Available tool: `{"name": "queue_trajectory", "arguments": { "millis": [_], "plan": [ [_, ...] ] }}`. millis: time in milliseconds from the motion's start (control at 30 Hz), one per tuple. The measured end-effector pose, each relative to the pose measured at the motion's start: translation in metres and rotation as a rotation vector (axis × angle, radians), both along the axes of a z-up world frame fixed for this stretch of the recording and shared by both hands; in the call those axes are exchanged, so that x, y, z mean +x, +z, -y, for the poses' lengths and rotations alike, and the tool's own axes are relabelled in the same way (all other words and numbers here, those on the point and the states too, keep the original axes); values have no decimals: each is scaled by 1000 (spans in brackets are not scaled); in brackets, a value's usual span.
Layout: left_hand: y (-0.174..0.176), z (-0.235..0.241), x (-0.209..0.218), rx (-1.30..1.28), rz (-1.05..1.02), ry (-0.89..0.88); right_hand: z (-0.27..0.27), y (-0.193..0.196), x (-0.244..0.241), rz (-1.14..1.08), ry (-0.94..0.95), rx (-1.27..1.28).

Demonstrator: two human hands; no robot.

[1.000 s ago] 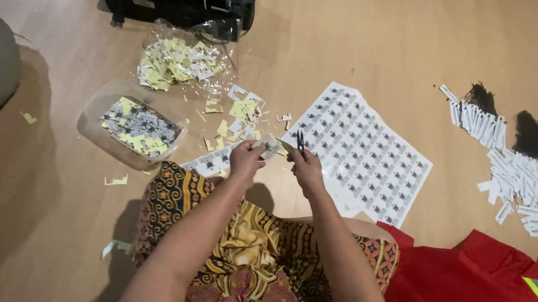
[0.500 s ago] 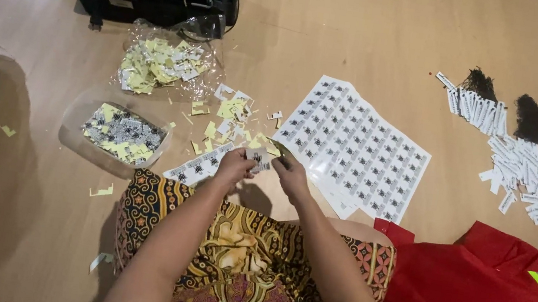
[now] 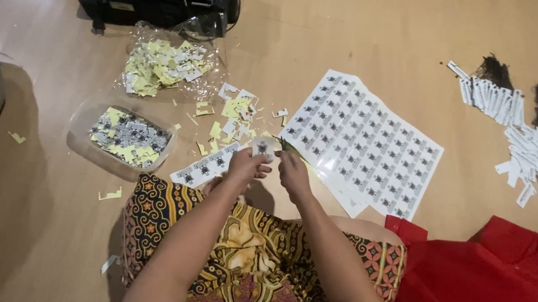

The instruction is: Cutting individual labels from a printed sheet using scissors

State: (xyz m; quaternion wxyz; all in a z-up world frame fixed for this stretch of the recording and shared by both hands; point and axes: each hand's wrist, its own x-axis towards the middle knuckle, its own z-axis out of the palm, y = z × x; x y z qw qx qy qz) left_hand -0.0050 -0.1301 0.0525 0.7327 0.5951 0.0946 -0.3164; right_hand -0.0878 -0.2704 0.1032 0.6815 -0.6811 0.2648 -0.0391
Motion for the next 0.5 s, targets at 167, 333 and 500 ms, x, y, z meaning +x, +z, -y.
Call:
{"name": "queue_trajectory", "arguments": {
  "millis": [167, 333, 500],
  "plan": [
    [9, -9, 10, -141, -99, 149, -3, 8, -6, 18, -3, 134],
    [16, -10, 8, -178, -97, 169, -12, -7, -15, -64, -7, 173],
    [11, -12, 6, -151, -64, 158, -28, -6, -17, -91, -21, 172]
  ]
}}
